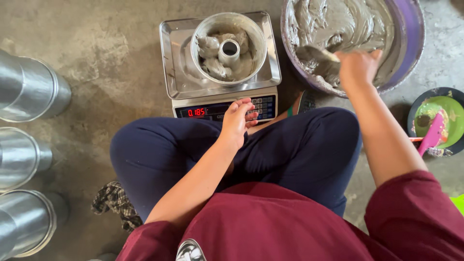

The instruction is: The person scoops a gray paste from a large bowl and fills metal molds placed on a digital scale. They repeatedly transfer the paste into each mold, check the weight, and set filled molds aside.

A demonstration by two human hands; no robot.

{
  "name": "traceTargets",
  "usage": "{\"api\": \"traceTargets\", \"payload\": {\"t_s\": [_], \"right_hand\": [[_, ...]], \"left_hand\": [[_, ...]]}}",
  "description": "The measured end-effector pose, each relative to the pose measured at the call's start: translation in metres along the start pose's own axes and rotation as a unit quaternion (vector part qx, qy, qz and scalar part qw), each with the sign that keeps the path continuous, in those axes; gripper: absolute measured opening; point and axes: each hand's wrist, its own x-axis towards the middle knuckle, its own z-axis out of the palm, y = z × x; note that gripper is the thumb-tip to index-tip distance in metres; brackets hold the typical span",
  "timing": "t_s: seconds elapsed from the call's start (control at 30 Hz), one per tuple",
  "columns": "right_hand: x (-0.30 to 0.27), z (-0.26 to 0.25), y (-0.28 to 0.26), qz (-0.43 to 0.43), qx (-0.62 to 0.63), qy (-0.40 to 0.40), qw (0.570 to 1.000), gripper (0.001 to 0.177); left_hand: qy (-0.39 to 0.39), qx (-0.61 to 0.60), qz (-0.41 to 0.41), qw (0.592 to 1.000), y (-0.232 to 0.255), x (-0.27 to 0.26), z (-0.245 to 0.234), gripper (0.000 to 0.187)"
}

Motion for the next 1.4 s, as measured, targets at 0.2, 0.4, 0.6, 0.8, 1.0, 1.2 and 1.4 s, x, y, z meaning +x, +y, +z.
{"api": "traceTargets", "payload": {"t_s": [0.2,0.4,0.6,0.8,1.0,1.2,1.4], "right_hand": [[-0.003,0.005,0.002,0.107,0.272,-0.079,0.953,0.017],[-0.005,-0.045,-0.049,0.255,0.747,-0.107,0.605,0.034],[-0.016,-0.078,-0.183,0.200,0.826,-0.060,0.523,0.035],[-0.022,-0.101,-0.235,-0.003,0.419,0.181,0.890,0.024],[0.010,-0.119,-0.220,0.265,0.795,-0.064,0.543,0.029],[-0.014,-0.130,-0.081,0.192,0.797,0.168,0.547,0.026],[-0.099,-0.061,0.025,0.132,0.352,0.267,0.887,0.047]], "left_hand": [[0.039,-0.014,0.010,0.999,0.008,0.002,-0.025,0.030],[0.080,-0.066,0.049,0.993,0.019,0.006,-0.045,0.029],[0.106,-0.084,0.082,0.987,0.039,0.000,-0.059,0.030],[0.128,-0.098,0.090,0.983,0.046,-0.006,-0.074,0.030],[0.086,-0.099,0.072,0.989,0.029,0.001,-0.063,0.034],[0.020,-0.069,0.024,0.997,0.007,0.012,-0.026,0.035],[-0.008,-0.044,-0.001,0.999,-0.006,0.013,0.003,0.031]]}}
